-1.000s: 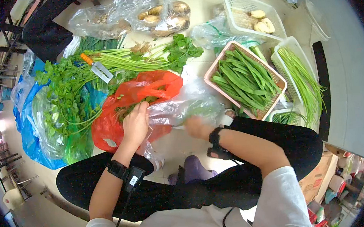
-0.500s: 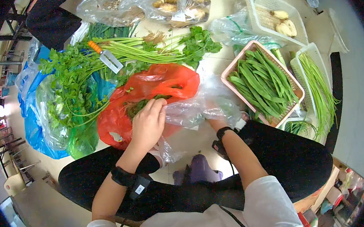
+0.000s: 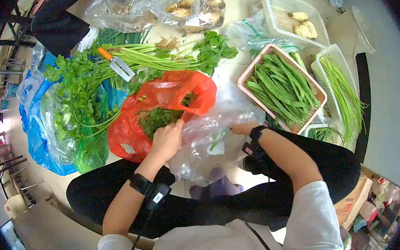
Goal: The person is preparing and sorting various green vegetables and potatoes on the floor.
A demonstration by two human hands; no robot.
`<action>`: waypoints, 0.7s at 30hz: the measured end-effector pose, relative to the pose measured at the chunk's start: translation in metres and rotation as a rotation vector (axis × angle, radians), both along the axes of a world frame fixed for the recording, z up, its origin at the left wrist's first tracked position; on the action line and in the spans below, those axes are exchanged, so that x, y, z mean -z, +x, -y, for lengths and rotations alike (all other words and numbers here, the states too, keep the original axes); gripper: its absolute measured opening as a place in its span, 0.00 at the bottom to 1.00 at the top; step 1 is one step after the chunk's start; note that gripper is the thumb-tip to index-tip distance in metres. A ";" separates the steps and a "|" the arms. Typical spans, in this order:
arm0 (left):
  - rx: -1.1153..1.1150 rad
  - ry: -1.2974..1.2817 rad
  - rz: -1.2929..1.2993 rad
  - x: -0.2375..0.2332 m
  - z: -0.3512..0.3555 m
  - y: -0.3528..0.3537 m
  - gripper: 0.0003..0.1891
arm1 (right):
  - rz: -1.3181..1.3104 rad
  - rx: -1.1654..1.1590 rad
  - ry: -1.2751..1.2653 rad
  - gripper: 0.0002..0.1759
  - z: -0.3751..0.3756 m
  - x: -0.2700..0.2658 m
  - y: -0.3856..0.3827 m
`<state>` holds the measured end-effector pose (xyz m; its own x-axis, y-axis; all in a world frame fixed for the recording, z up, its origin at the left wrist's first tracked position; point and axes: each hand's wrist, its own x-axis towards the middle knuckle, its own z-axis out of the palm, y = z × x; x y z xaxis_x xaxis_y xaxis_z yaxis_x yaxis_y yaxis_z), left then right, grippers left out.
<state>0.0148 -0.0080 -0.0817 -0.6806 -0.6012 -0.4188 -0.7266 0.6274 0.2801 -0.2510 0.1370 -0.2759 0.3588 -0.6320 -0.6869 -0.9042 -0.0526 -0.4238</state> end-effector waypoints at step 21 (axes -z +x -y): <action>-0.178 -0.364 0.245 0.009 0.009 0.023 0.14 | 0.135 0.583 -0.410 0.23 0.034 -0.227 -0.010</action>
